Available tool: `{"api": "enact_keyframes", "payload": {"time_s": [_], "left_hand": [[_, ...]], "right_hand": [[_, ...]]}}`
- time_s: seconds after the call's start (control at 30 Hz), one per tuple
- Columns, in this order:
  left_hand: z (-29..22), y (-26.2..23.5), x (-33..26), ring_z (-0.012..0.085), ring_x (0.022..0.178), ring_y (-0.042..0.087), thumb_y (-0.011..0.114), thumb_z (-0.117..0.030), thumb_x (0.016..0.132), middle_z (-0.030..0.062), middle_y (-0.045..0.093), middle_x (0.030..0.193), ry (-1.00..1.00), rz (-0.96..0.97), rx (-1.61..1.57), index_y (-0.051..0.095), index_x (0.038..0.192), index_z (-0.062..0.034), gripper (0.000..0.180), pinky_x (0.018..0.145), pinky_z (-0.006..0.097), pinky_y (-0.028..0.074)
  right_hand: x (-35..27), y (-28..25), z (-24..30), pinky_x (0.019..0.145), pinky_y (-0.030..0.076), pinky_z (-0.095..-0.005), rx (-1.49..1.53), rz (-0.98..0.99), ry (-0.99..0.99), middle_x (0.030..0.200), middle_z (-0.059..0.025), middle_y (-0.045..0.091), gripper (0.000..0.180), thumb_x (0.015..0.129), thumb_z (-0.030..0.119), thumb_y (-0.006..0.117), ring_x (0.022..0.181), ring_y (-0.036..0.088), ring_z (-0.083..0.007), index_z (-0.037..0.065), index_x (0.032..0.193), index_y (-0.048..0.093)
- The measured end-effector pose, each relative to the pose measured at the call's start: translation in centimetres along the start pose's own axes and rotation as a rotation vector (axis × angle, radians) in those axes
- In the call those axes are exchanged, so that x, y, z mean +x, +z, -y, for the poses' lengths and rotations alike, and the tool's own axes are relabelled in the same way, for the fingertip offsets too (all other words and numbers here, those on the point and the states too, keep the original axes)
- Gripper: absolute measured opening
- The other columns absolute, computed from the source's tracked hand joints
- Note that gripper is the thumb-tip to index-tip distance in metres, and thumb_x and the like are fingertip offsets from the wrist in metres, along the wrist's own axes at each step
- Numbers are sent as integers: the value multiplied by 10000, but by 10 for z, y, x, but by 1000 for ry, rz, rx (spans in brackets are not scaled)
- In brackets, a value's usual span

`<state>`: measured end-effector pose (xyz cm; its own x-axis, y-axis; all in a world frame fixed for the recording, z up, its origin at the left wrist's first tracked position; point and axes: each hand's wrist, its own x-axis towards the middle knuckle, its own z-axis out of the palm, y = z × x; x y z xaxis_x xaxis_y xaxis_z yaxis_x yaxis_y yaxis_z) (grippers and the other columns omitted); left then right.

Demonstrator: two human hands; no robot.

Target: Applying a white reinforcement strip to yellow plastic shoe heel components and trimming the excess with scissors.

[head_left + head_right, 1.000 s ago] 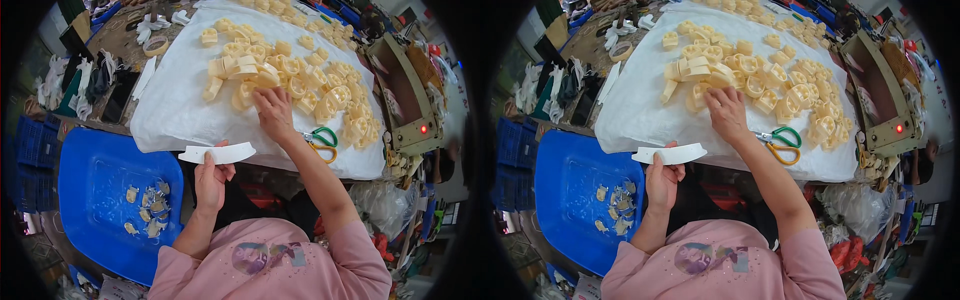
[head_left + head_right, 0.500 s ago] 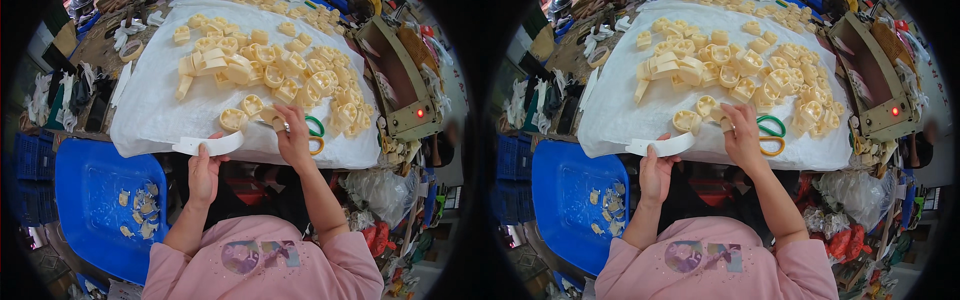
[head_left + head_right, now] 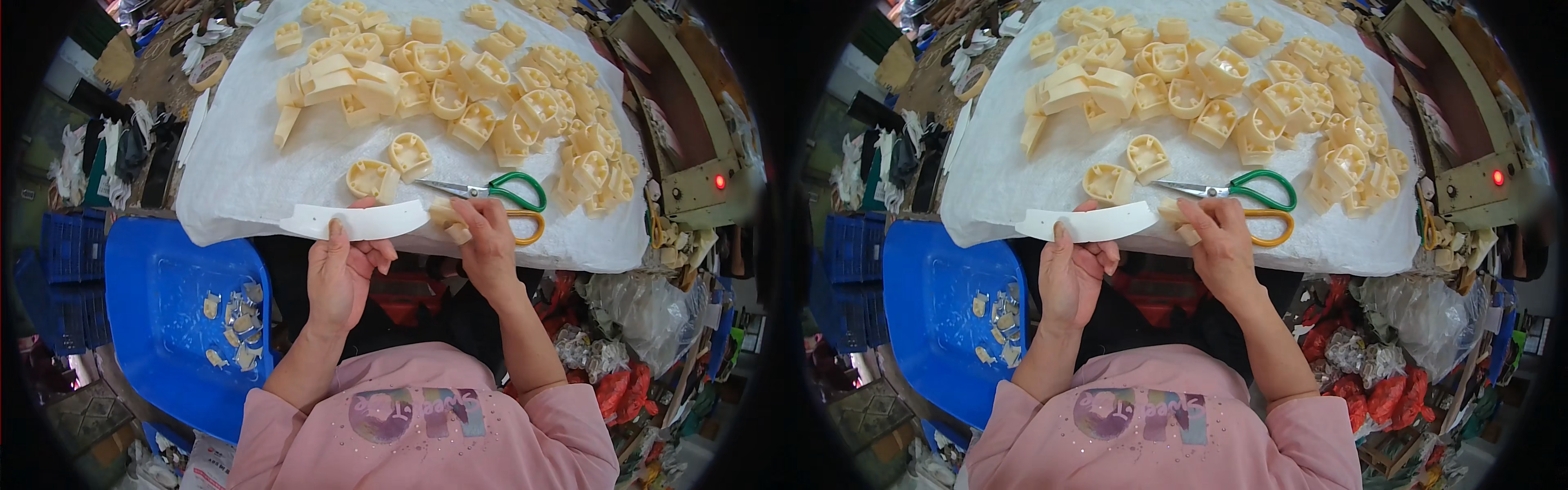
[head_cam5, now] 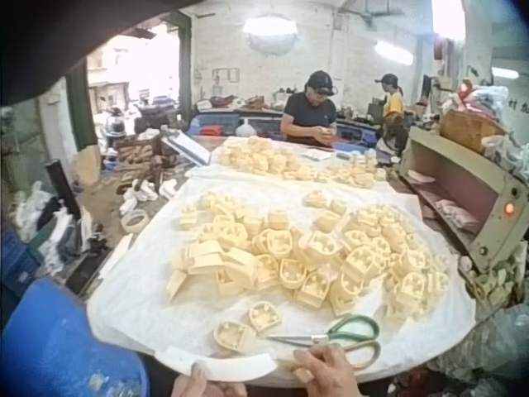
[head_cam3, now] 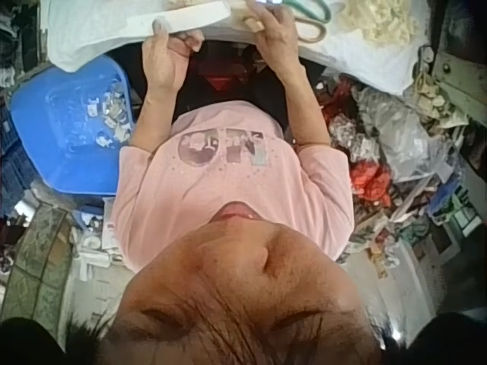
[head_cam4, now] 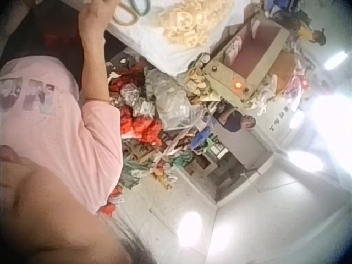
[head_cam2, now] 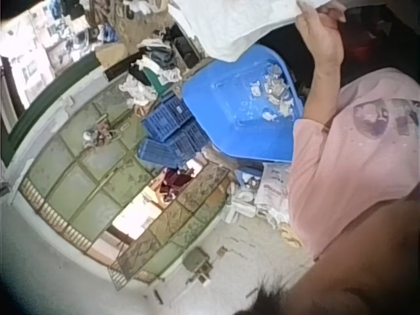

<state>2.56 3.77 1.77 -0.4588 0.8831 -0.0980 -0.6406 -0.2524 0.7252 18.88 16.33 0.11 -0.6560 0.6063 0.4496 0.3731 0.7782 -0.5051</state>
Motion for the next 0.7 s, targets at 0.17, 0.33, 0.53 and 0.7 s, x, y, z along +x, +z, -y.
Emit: {"api": "enact_keyframes", "payload": {"time_s": [0.17, 0.33, 0.53, 0.7], "left_hand": [[7, 9, -8, 165, 751, 548, 325, -305, 1002, 124, 600, 893, 18, -65, 85, 435, 1241, 77, 464, 656, 297, 428], [20, 14, -11, 156, 807, 553, 342, -277, 1000, 116, 596, 980, 11, -29, 250, 469, 1214, 81, 436, 694, 296, 439], [20, 12, -27, 84, 687, 535, 342, -272, 1006, 87, 616, 880, -105, 69, 359, 500, 1215, 55, 419, 561, 209, 425], [16, 3, -29, 111, 666, 566, 348, -277, 999, 108, 625, 863, -150, 57, 358, 507, 1187, 63, 420, 529, 221, 426]], "right_hand": [[-16, -13, 14, 793, 498, -342, 710, -255, 288, 1064, -136, 577, 482, 789, -82, 574, 974, 589, -225, 41, 1243, 469], [-9, -24, 39, 826, 471, -358, 1015, -192, -84, 1074, -181, 576, 362, 849, 30, 598, 988, 570, -262, 43, 1174, 437], [8, -1, 1, 825, 474, -349, 382, -384, -73, 1130, -168, 503, 446, 636, -150, 611, 968, 558, -306, 37, 1034, 542], [12, 13, -7, 918, 438, -446, 64, -74, -54, 1252, -181, 406, 398, 640, -46, 671, 1113, 464, -362, 5, 1018, 557]]}}
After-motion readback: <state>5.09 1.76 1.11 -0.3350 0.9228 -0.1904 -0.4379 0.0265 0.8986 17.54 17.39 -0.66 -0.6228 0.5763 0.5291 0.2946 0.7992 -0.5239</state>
